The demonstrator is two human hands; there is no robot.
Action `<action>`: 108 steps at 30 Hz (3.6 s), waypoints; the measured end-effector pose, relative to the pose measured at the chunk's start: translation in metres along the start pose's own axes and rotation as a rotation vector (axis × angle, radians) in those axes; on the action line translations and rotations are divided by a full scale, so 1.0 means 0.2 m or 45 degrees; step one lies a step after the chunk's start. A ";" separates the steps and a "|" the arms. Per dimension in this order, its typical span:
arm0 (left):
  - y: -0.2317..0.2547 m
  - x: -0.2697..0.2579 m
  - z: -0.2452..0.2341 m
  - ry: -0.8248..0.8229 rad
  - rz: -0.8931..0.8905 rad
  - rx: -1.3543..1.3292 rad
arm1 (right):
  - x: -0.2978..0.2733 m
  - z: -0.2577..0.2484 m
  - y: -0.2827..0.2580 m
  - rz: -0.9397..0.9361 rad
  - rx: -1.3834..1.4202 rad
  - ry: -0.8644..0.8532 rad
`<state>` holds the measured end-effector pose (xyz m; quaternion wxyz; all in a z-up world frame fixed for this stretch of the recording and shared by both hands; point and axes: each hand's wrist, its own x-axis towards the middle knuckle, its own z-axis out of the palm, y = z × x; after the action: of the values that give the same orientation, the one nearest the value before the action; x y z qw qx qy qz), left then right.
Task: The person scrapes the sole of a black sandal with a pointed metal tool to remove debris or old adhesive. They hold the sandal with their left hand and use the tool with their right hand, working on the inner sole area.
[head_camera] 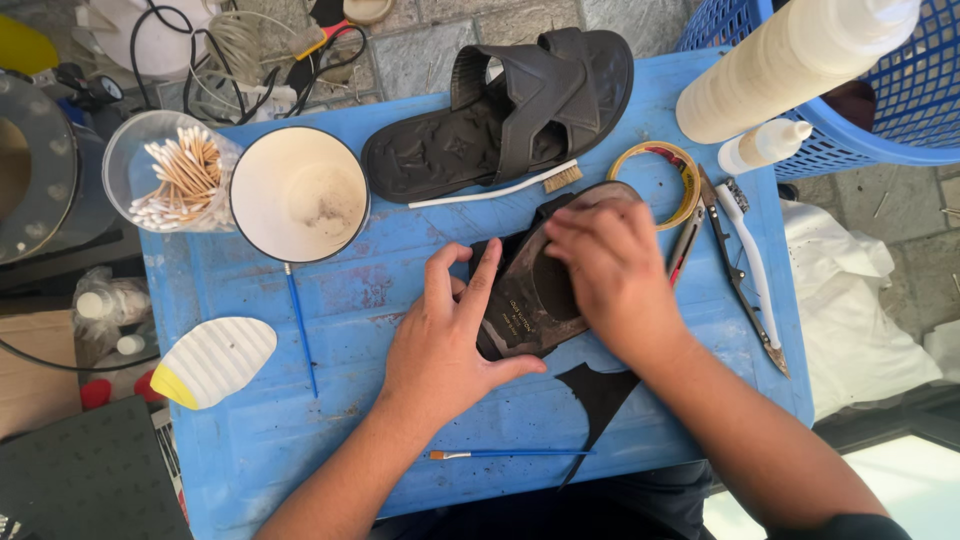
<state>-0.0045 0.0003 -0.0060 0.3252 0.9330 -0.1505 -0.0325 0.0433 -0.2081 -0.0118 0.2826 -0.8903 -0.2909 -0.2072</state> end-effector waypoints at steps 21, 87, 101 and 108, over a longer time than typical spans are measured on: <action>-0.01 0.00 0.02 -0.041 -0.046 -0.001 | 0.03 -0.03 0.05 0.098 -0.133 0.026; 0.03 0.05 0.04 0.073 0.115 -0.030 | 0.07 -0.06 0.03 -0.104 0.052 -0.097; 0.05 0.03 0.01 0.059 0.061 0.011 | -0.15 -0.12 0.23 0.600 0.721 0.306; 0.04 0.00 -0.03 0.089 0.084 0.031 | -0.16 -0.13 0.24 0.642 0.875 0.295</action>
<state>-0.0058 -0.0017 0.0040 0.3198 0.9320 -0.1700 0.0129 0.0450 -0.2704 -0.0274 0.6346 -0.7587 -0.0830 -0.1214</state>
